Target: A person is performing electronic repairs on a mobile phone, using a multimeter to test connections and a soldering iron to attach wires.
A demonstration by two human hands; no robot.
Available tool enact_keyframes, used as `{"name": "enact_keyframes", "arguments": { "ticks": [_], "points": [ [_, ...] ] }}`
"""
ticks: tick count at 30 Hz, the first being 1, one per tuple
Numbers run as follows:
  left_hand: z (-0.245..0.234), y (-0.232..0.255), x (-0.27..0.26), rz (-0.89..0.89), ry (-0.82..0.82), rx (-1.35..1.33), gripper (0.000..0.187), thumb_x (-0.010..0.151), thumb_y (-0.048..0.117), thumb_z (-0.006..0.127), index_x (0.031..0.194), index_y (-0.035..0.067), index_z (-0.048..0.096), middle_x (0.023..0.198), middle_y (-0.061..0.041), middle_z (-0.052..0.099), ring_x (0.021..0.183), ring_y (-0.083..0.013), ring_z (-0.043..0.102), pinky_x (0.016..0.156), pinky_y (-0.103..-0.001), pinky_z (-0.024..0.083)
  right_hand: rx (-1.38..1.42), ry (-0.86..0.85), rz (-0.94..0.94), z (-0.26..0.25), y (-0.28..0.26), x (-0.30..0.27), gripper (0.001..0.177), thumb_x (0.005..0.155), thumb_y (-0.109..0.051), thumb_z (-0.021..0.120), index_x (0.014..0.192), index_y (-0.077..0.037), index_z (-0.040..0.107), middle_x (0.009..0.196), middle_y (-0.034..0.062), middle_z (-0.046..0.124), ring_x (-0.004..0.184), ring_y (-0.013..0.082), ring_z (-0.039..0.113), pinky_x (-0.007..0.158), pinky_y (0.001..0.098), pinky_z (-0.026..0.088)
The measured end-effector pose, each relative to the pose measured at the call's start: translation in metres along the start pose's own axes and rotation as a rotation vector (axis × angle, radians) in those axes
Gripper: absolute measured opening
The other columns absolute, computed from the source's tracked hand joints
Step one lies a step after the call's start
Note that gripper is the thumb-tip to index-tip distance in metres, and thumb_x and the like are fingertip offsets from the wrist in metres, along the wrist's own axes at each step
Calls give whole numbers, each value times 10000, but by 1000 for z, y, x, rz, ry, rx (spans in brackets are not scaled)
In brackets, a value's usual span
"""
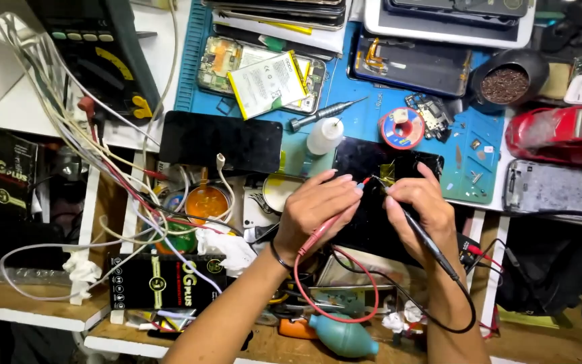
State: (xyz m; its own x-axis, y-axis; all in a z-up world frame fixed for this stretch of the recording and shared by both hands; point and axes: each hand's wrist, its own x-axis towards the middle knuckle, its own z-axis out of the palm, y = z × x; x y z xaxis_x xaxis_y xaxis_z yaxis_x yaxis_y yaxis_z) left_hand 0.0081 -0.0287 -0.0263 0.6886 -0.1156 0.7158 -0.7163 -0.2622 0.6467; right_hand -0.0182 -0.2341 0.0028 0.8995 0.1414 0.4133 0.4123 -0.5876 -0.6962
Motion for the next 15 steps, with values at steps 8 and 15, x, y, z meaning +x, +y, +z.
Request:
{"name": "enact_keyframes", "arguments": {
  "ticks": [8,15],
  "points": [
    [2,-2,0,12,17,-6,138,884,99,783,1021,116,798,1012,-89,808,984,-254,791,1010,-396,575,10,0,-5,0,3,0,61,931,-22,716,897,25,695,906,147,723,922,316,719,1203,576,362],
    [2,-1,2,30,26,-8,136,886,84,780,1020,99,795,1003,-109,805,973,-272,793,1000,-403,572,7,-10,-15,0,4,1,64,925,-26,719,901,32,705,885,153,716,904,314,720,1198,590,366]
  ]
}}
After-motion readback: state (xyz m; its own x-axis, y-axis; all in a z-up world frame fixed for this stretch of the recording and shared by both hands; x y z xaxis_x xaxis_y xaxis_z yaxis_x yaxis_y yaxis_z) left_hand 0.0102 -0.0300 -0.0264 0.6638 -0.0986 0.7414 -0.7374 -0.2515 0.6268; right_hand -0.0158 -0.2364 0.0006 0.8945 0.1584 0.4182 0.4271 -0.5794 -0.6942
